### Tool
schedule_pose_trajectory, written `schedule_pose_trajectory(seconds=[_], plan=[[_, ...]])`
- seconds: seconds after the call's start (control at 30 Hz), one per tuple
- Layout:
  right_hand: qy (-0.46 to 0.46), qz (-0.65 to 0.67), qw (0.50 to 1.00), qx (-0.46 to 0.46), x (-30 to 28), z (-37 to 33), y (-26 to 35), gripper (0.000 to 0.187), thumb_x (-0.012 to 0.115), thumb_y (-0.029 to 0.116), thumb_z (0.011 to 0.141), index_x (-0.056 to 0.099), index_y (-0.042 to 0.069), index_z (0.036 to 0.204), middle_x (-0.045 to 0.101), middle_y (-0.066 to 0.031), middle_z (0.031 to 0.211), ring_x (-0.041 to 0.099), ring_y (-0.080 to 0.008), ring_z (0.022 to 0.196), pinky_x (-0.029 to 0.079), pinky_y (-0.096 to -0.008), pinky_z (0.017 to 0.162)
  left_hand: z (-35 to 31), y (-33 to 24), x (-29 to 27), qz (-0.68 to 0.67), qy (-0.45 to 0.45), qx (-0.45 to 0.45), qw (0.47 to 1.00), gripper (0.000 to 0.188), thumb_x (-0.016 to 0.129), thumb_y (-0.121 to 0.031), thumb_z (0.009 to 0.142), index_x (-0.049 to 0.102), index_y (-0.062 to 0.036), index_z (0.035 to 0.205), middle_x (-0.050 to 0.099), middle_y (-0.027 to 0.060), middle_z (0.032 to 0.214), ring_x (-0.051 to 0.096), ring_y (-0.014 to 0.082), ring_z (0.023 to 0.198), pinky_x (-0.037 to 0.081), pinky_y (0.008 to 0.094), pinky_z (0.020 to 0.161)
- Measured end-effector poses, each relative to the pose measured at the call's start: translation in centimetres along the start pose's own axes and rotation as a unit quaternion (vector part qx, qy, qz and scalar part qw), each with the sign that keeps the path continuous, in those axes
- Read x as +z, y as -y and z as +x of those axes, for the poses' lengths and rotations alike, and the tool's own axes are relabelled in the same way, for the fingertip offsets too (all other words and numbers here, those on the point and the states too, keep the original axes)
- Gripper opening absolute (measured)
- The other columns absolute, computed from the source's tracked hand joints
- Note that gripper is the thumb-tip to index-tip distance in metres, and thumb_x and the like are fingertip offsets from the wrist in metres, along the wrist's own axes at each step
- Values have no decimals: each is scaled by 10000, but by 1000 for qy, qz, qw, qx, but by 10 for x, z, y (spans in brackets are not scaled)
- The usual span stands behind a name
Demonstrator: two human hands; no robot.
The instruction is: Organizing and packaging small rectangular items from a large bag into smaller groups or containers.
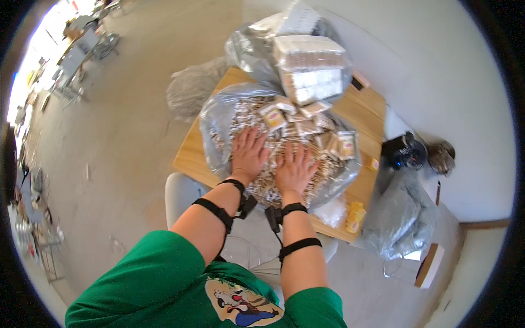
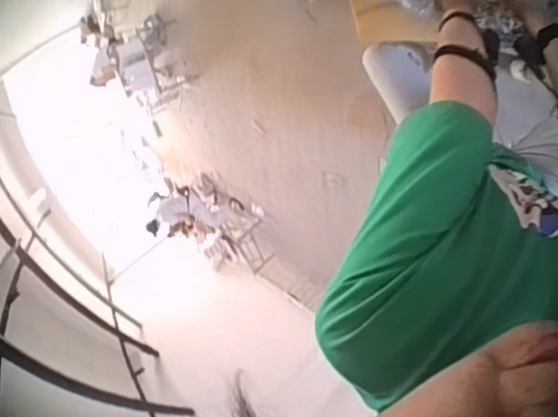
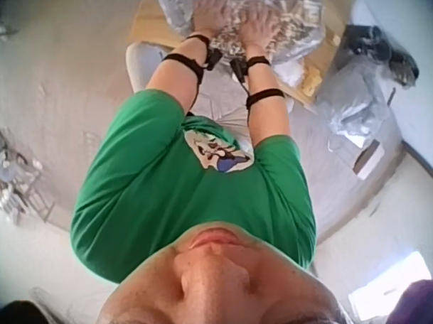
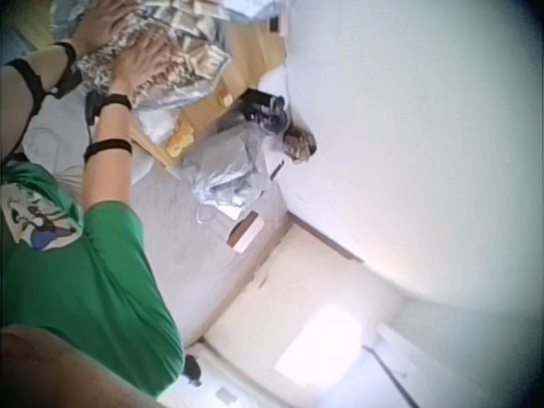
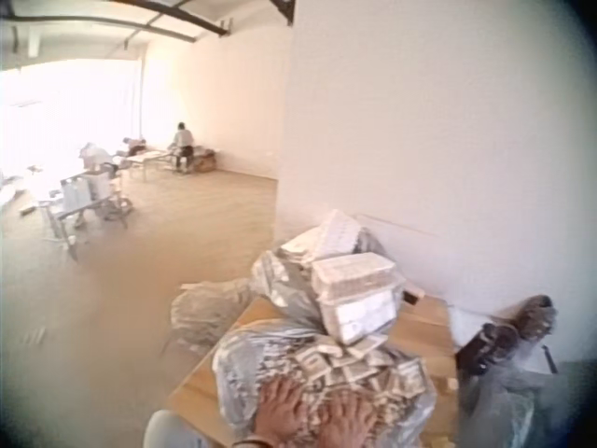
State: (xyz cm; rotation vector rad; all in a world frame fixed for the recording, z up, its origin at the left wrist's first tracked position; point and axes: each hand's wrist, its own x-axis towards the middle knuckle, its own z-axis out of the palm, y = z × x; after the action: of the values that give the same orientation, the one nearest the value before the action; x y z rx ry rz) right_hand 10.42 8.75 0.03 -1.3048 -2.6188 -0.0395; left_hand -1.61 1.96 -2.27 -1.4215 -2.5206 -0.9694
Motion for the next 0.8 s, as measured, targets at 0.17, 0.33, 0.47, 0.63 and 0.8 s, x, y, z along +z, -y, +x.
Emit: schedule_pose_trajectory(seconds=[0.17, 0.33, 0.47, 0.63, 0.8], plan=[[-45, -16, 999, -5, 3, -4, 3, 427, 446, 356, 875, 448, 237, 1285, 378, -55, 1359, 270, -304, 1283, 132, -575, 1040, -3, 3, -5, -22, 1, -5, 1000, 443, 502, -289, 833, 492, -109, 1238, 306, 115, 1405, 196, 324, 1323, 136, 483, 1089], [-44, -38, 998, -17, 2, -5, 7, 426, 438, 338, 884, 436, 229, 1295, 356, -52, 1373, 268, -302, 1285, 149, -569, 1032, -5, 6, -5, -49, -12, -11, 999, 436, 497, -329, 844, 503, -123, 1228, 333, 84, 1392, 221, 290, 1317, 156, 486, 1075], [-51, -48, 997, -22, 2, -5, 8, 430, 434, 338, 886, 430, 229, 1302, 350, -58, 1380, 270, -306, 1284, 160, -563, 1029, -6, 6, -3, -59, -15, -15, 998, 427, 502, -313, 845, 504, -111, 1221, 335, 93, 1387, 217, 294, 1318, 147, 481, 1085], [-49, -45, 998, -19, 4, -3, 1, 427, 446, 328, 882, 439, 224, 1296, 371, -71, 1365, 273, -316, 1289, 171, -575, 1024, -3, 4, -2, -79, -23, -1, 997, 426, 506, -307, 843, 504, -103, 1217, 340, 102, 1382, 222, 300, 1316, 155, 483, 1082], [-123, 17, 992, -36, -23, 8, 13, 431, 545, 251, 834, 479, 121, 1239, 443, -113, 1293, 337, -329, 1250, 215, -566, 1011, -6, 12, -3, -91, 14, -22, 996, 440, 487, -310, 851, 480, -119, 1247, 313, 97, 1403, 204, 293, 1325, 142, 477, 1084]])
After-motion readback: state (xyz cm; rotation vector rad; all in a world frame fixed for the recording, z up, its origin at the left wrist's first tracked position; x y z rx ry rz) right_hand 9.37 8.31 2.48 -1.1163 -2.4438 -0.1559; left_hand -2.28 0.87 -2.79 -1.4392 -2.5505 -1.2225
